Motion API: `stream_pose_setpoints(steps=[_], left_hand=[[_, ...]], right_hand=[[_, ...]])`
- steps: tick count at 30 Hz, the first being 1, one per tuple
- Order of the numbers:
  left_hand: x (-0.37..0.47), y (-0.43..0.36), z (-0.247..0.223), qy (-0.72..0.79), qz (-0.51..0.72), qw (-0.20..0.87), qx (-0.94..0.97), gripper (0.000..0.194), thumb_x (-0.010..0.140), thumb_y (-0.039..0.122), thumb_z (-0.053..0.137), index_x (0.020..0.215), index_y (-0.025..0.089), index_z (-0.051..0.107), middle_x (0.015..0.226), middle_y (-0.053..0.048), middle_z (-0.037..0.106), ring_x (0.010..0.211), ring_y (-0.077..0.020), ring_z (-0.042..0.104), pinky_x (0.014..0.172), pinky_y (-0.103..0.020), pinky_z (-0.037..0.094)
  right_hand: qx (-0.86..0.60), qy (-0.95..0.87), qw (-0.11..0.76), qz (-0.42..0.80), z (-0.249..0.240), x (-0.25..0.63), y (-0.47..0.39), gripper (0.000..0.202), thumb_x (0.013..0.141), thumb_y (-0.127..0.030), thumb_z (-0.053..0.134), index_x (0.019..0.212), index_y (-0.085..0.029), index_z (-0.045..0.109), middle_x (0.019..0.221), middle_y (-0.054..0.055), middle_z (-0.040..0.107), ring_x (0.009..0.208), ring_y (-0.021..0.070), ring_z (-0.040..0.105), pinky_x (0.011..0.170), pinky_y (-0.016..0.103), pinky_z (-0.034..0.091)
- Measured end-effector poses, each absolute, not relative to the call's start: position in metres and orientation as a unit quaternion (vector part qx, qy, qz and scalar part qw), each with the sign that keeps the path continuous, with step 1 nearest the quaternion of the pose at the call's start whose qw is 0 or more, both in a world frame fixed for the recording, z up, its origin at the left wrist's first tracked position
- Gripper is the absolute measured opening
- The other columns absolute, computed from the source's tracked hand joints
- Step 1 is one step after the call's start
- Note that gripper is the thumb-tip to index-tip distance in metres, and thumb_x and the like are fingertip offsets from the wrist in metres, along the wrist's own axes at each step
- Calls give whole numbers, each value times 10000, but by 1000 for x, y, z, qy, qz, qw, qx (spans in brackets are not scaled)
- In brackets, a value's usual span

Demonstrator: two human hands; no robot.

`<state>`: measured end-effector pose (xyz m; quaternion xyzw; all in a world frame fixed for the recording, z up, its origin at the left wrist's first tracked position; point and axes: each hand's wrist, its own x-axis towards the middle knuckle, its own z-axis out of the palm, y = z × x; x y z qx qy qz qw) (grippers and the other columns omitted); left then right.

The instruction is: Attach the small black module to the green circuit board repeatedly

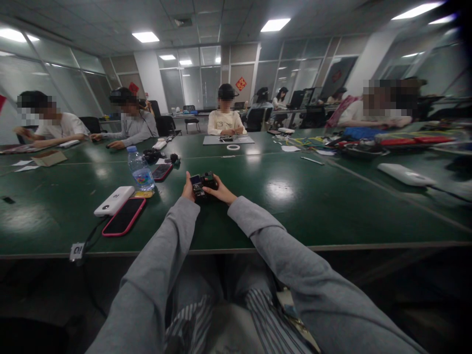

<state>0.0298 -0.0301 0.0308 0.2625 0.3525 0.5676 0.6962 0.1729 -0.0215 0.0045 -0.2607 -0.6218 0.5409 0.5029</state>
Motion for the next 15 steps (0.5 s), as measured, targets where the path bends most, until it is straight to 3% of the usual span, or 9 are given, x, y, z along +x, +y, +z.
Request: stream_pose_setpoints(steps=[7, 15], left_hand=[[26, -18, 21, 344, 602, 684, 226, 643, 816, 653, 339, 1043, 116, 610, 773, -104, 691, 777, -225, 667, 731, -341, 520], [16, -13, 15, 336, 638, 672, 164, 529, 867, 576, 322, 1017, 144, 588, 795, -95, 687, 785, -205, 668, 709, -315, 509]], right_hand=[[-338, -556, 498, 573, 3, 175, -12, 649, 669, -387, 751, 1192, -150, 446, 1112, 96, 576, 943, 166, 589, 858, 341, 512], [-414, -589, 488, 494, 1, 192, 6, 375, 804, -397, 614, 1049, -113, 599, 941, 70, 631, 834, 137, 595, 842, 297, 481]])
